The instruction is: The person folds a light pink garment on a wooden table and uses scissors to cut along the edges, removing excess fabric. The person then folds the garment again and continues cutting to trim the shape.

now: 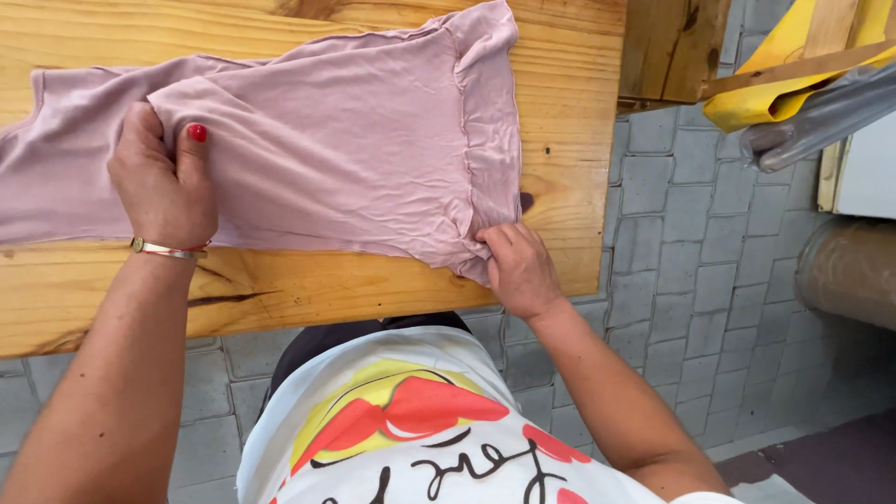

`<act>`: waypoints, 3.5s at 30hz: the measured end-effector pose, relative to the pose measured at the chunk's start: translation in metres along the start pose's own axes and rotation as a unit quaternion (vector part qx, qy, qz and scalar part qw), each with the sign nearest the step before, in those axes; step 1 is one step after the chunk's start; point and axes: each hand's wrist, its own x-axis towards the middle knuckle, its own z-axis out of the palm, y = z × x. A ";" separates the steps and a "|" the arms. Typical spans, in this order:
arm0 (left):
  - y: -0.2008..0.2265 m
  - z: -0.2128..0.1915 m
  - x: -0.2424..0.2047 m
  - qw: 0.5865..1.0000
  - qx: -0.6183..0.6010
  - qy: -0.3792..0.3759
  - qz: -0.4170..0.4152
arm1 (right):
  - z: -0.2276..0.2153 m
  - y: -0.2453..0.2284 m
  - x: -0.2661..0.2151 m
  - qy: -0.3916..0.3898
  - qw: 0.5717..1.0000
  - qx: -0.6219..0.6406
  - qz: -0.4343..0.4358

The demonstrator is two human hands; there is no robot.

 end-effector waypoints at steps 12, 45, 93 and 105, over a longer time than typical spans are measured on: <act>-0.006 -0.014 0.049 0.997 0.029 -0.038 -0.058 | -0.038 0.005 0.019 0.019 0.977 0.162 0.135; -0.034 -0.007 -0.010 0.974 0.181 -0.051 -0.124 | 0.008 0.006 -0.015 0.086 0.992 -0.048 -0.074; 0.019 -0.017 -0.010 0.980 0.024 0.199 -0.002 | -0.032 0.088 0.291 0.165 0.953 0.015 -0.253; -0.031 0.026 0.045 0.967 0.227 0.096 -0.058 | 0.005 0.094 0.327 0.087 0.982 -0.038 -0.162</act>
